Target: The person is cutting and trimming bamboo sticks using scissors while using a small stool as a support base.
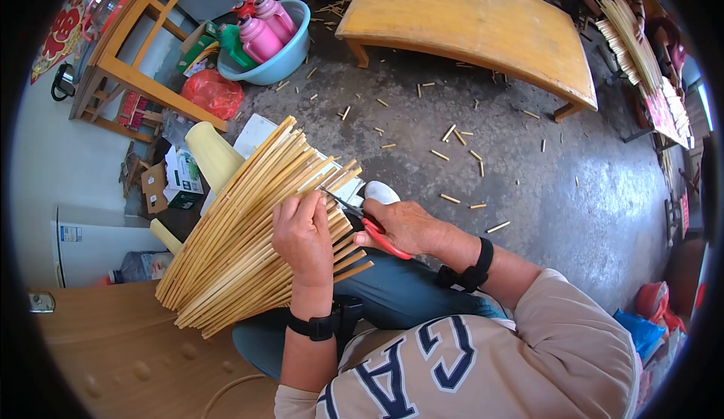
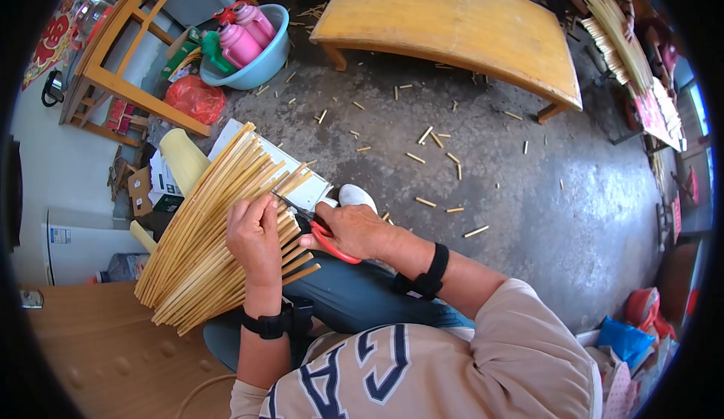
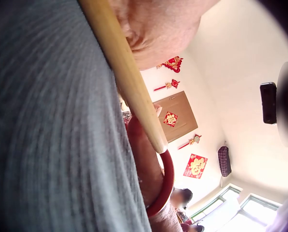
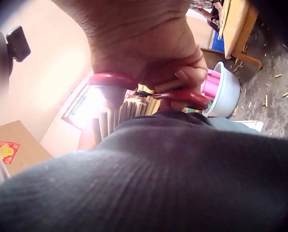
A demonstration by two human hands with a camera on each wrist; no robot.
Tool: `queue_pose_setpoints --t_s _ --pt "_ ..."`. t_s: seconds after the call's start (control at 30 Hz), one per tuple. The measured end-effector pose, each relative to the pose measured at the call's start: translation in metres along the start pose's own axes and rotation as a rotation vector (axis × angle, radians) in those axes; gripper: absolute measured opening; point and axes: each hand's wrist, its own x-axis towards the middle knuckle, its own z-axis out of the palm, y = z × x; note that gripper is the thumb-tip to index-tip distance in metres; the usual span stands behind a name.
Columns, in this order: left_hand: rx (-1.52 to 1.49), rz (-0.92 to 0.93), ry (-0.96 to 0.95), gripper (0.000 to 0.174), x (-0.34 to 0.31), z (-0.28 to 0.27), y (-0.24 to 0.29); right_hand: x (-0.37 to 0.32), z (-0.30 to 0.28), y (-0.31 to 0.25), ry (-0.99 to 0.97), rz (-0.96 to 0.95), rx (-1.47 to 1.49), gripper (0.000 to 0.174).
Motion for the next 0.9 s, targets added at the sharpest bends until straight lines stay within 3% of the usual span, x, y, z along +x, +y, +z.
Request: queue_pose_setpoints --t_s 0.3,0.47,0.6,0.7,0.77,0.9 --pt "0.011 0.019 -0.009 0.013 0.001 -0.001 0.0 0.0 0.006 0.002 0.052 0.004 0.038 0.065" --pt "-0.018 -0.002 -0.011 0.014 0.001 -0.001 0.0 0.0 0.019 0.006 0.131 0.019 0.303 0.058" --pt "-0.022 0.0 -0.007 0.014 0.0 -0.003 0.002 -0.002 0.014 0.004 0.139 0.036 0.268 0.054" --pt "-0.02 0.003 0.019 0.014 -0.001 -0.003 0.003 -0.01 0.011 0.007 0.26 0.037 0.313 0.048" --pt "-0.018 0.0 0.034 0.014 -0.002 -0.004 0.002 -0.015 0.006 0.013 0.198 0.08 0.28 0.059" --pt "-0.017 0.016 0.051 0.015 -0.002 -0.002 0.003 -0.024 0.004 0.016 0.033 0.11 0.216 0.065"
